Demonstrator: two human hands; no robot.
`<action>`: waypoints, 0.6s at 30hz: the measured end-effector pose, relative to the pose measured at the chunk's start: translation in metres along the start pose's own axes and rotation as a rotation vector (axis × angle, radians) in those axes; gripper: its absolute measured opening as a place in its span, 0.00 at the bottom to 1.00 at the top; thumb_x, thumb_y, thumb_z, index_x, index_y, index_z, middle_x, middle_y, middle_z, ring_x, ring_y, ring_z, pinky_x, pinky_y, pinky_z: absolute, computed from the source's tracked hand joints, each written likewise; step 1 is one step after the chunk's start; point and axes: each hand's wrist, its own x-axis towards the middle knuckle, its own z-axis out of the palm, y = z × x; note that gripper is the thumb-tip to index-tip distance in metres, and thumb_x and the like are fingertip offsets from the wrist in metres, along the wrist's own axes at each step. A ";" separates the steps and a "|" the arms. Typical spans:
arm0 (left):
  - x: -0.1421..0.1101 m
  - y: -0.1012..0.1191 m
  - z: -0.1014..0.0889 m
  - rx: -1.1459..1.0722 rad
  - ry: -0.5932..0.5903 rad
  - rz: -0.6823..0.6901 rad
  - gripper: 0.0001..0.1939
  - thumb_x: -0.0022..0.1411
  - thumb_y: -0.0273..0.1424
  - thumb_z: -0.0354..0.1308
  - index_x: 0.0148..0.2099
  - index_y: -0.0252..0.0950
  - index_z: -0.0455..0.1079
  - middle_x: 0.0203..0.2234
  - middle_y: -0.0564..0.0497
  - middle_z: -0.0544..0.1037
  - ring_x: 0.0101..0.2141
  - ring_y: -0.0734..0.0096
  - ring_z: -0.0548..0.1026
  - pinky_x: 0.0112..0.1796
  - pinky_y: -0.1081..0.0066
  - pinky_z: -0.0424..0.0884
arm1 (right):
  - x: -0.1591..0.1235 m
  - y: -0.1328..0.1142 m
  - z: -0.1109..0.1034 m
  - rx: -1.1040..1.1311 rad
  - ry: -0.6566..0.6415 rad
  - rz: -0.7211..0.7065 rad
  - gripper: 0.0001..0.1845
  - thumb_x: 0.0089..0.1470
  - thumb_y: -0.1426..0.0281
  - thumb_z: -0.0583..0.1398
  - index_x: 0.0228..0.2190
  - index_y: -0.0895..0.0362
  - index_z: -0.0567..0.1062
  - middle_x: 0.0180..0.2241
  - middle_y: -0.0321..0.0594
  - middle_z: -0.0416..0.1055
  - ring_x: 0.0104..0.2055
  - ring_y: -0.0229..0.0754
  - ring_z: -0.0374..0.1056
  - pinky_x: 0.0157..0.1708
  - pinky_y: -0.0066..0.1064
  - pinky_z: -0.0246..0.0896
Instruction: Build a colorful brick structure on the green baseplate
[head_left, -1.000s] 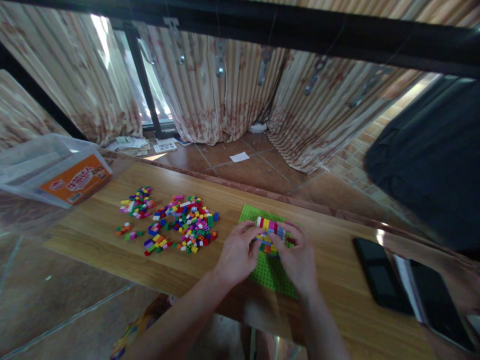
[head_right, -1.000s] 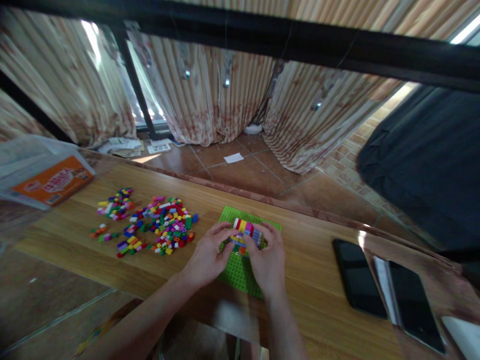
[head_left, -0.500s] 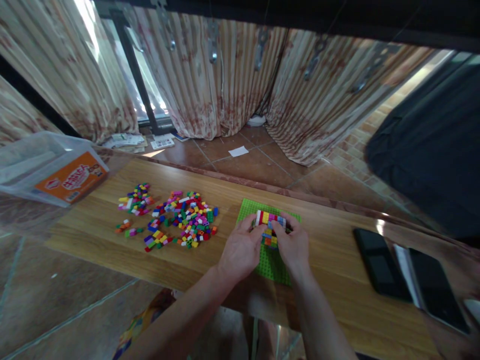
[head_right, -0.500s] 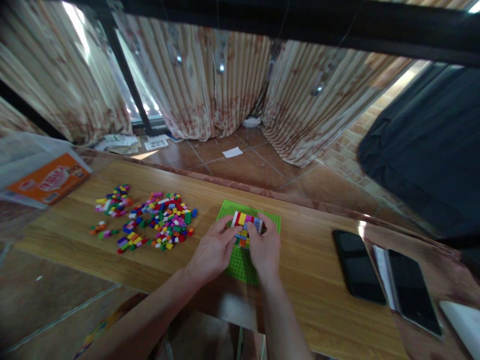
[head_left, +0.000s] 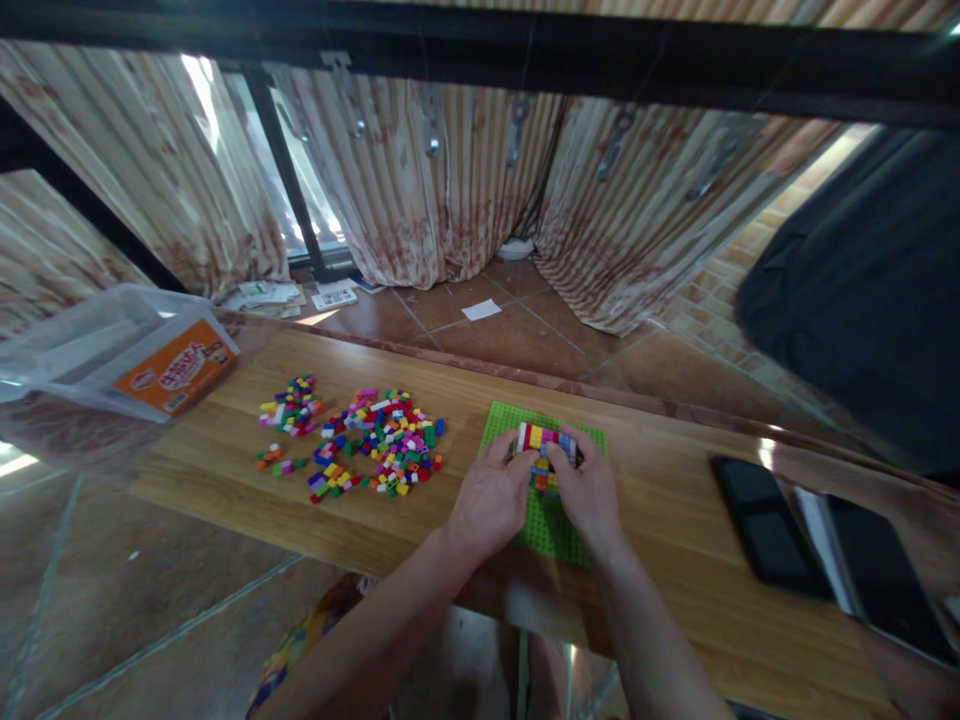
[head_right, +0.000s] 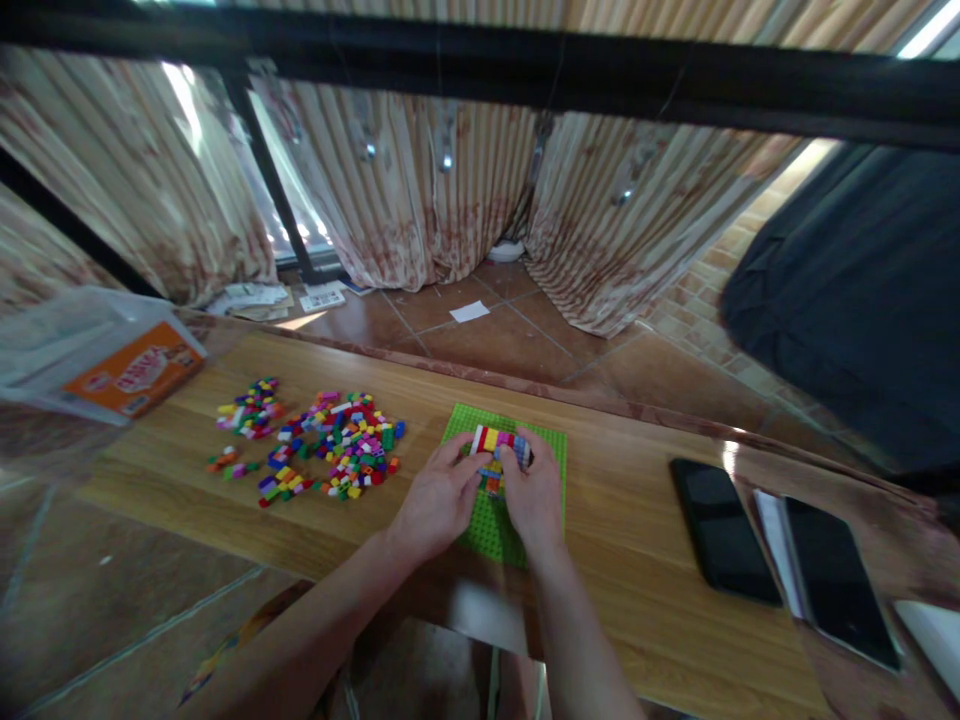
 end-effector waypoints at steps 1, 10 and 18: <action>0.000 0.000 -0.001 -0.029 0.013 -0.001 0.18 0.65 0.26 0.47 0.54 0.38 0.68 0.56 0.43 0.64 0.55 0.61 0.67 0.56 0.59 0.65 | 0.000 0.000 -0.001 0.006 -0.007 0.016 0.27 0.51 0.55 0.58 0.47 0.60 0.73 0.43 0.48 0.74 0.43 0.48 0.70 0.46 0.46 0.64; 0.011 -0.016 -0.044 -0.208 0.285 -0.168 0.14 0.64 0.26 0.50 0.49 0.34 0.71 0.48 0.43 0.74 0.48 0.65 0.72 0.51 0.64 0.68 | 0.002 -0.012 -0.024 0.165 0.180 0.009 0.26 0.54 0.54 0.56 0.47 0.59 0.74 0.43 0.49 0.75 0.44 0.47 0.70 0.46 0.43 0.63; 0.009 -0.069 -0.098 -0.236 0.450 -0.463 0.10 0.57 0.26 0.54 0.39 0.32 0.76 0.31 0.47 0.79 0.32 0.69 0.75 0.39 0.70 0.70 | 0.001 -0.023 -0.028 0.210 0.328 0.008 0.18 0.53 0.58 0.58 0.37 0.59 0.77 0.33 0.43 0.76 0.33 0.42 0.71 0.34 0.35 0.65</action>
